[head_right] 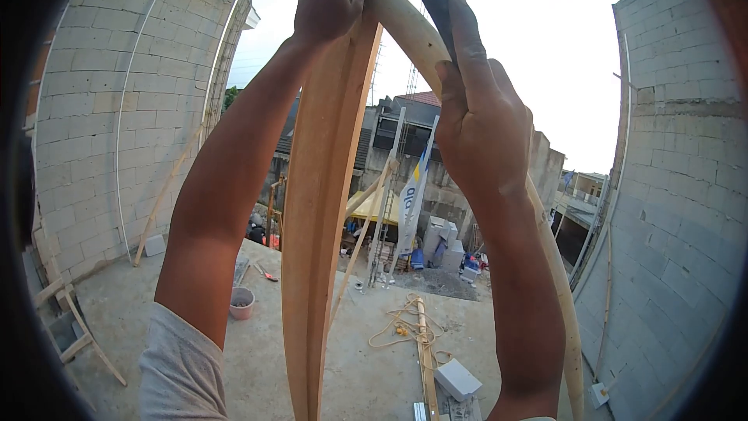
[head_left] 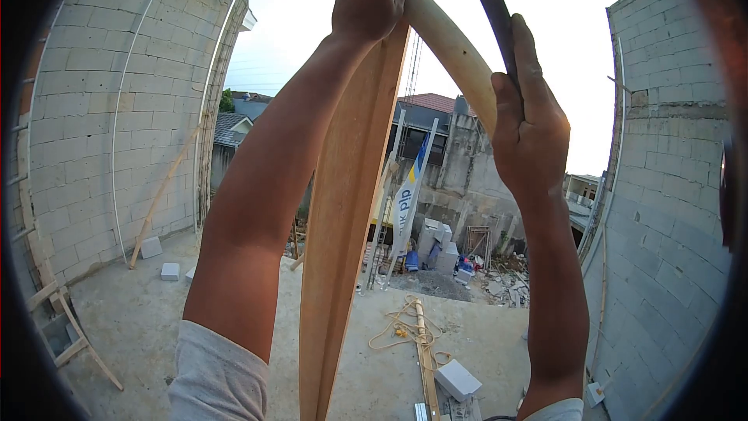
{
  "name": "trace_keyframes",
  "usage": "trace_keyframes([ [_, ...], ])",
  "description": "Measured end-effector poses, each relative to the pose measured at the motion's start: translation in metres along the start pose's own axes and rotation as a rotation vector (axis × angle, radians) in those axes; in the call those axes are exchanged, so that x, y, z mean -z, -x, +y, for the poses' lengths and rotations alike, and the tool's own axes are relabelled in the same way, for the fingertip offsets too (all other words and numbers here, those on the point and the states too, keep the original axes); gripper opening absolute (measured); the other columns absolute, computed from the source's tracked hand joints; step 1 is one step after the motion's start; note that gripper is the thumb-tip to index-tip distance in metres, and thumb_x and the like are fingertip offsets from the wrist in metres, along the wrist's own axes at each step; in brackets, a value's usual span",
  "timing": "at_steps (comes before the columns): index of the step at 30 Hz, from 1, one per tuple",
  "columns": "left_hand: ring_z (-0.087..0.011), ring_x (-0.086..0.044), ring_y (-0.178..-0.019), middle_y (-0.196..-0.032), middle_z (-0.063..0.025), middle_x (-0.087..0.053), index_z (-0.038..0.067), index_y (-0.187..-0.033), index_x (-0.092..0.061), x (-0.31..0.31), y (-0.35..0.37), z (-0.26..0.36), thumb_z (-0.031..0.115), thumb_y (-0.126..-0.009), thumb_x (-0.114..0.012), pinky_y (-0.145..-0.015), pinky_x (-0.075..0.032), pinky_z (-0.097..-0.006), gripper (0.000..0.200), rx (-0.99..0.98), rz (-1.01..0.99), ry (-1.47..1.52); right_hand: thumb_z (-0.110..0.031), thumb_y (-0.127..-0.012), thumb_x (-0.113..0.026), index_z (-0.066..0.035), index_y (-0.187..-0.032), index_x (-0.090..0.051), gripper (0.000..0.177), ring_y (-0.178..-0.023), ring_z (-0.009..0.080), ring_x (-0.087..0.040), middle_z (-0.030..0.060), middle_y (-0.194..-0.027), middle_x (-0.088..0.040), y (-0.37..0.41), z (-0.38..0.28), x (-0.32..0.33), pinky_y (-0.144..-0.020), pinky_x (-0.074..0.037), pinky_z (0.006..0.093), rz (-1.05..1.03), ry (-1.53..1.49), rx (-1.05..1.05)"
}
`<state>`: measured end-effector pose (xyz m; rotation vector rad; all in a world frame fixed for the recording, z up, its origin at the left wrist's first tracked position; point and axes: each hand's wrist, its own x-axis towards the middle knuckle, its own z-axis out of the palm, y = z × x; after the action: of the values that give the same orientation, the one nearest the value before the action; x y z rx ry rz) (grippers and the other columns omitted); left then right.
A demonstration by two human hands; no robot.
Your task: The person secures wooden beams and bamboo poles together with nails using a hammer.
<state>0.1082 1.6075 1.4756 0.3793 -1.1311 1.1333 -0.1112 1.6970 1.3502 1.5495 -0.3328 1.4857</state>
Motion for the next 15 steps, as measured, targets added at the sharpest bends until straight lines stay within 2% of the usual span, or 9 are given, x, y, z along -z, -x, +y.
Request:
trace_keyframes([
  [1,-0.0301,-0.069,-0.078,-0.086,-0.0107,-0.071,0.015,-0.104,-0.07,0.001,0.007,0.002,0.032,-0.091,-0.061,-0.071,-0.055,-0.0405,0.023,0.013,-0.016,-0.036,-0.013,-0.096,-0.053,-0.02,-0.146,-0.039,0.053,-0.08,0.0284,-0.07,0.0187,-0.092,-0.068,0.006,-0.005,0.0,-0.068,-0.054,0.0424,-0.121,0.078,-0.123],
  [4,-0.0304,-0.069,-0.081,-0.089,-0.0097,-0.071,0.016,-0.104,-0.069,0.001,0.013,0.01,0.029,-0.092,-0.059,-0.073,-0.055,-0.0421,0.02,0.029,-0.023,-0.043,-0.012,-0.096,-0.052,-0.018,-0.145,-0.041,0.051,-0.085,0.0297,-0.07,0.0192,-0.096,-0.069,0.016,-0.006,0.001,-0.07,-0.055,0.0427,-0.153,0.096,-0.15],
  [7,-0.0306,-0.068,-0.083,-0.091,-0.0081,-0.071,0.016,-0.103,-0.067,0.0,0.011,0.009,0.026,-0.093,-0.055,-0.074,-0.054,-0.0436,0.019,0.043,-0.02,-0.02,-0.01,-0.097,-0.05,-0.012,-0.144,-0.041,0.049,-0.093,0.0286,-0.07,0.0212,-0.108,-0.068,0.015,-0.008,0.016,-0.072,-0.057,0.0396,0.068,-0.026,0.051],
  [8,-0.0305,-0.068,-0.082,-0.091,-0.008,-0.07,0.017,-0.104,-0.067,-0.002,0.012,0.008,0.026,-0.093,-0.055,-0.074,-0.055,-0.0437,0.018,0.049,-0.025,-0.014,-0.008,-0.096,-0.051,-0.011,-0.144,-0.041,0.049,-0.096,0.0276,-0.07,0.0211,-0.112,-0.067,0.008,-0.009,0.016,-0.076,-0.057,0.0376,0.166,-0.025,0.148],
  [10,-0.0303,-0.068,-0.083,-0.091,-0.0077,-0.07,0.016,-0.104,-0.066,-0.003,0.005,0.008,0.026,-0.093,-0.054,-0.074,-0.054,-0.0439,0.019,0.039,-0.027,-0.023,-0.016,-0.098,-0.052,-0.012,-0.145,-0.04,0.049,-0.117,0.0241,-0.06,0.0104,-0.137,-0.055,-0.003,-0.009,0.024,-0.093,-0.052,0.0341,0.202,-0.045,0.141],
  [12,-0.03,-0.068,-0.084,-0.092,-0.0074,-0.07,0.016,-0.105,-0.065,-0.002,0.001,0.009,0.026,-0.094,-0.054,-0.074,-0.054,-0.0442,0.019,0.034,-0.035,-0.033,-0.017,-0.098,-0.053,-0.013,-0.145,-0.041,0.049,-0.098,0.0157,-0.068,0.0093,-0.137,-0.055,-0.015,-0.003,0.023,-0.079,-0.055,0.0276,0.349,-0.009,0.281],
  [13,-0.0299,-0.068,-0.086,-0.093,-0.0075,-0.07,0.015,-0.105,-0.064,-0.001,0.002,0.011,0.026,-0.094,-0.054,-0.074,-0.054,-0.044,0.018,0.054,-0.047,-0.041,-0.019,-0.099,-0.053,-0.013,-0.145,-0.04,0.049,-0.072,0.0036,-0.062,0.0081,-0.137,-0.055,-0.009,-0.01,0.03,-0.06,-0.05,0.0202,0.291,0.021,0.149],
  [14,-0.0298,-0.068,-0.087,-0.094,-0.0077,-0.07,0.015,-0.105,-0.063,0.001,0.003,0.012,0.026,-0.094,-0.054,-0.075,-0.054,-0.0438,0.018,0.072,-0.058,-0.051,-0.019,-0.099,-0.053,-0.013,-0.145,-0.04,0.049,-0.072,0.0036,-0.062,0.0081,-0.137,-0.055,-0.006,-0.011,0.03,-0.06,-0.05,0.0202,0.294,0.019,0.149],
  [15,-0.0298,-0.068,-0.087,-0.094,-0.0077,-0.07,0.015,-0.105,-0.063,0.006,0.003,0.015,0.026,-0.094,-0.054,-0.075,-0.054,-0.0438,0.018,0.071,-0.057,-0.056,-0.02,-0.099,-0.053,-0.013,-0.146,-0.04,0.049,-0.065,0.0008,-0.055,0.0077,-0.136,-0.056,-0.005,-0.012,0.028,-0.055,-0.046,0.0189,0.294,-0.072,0.147],
])
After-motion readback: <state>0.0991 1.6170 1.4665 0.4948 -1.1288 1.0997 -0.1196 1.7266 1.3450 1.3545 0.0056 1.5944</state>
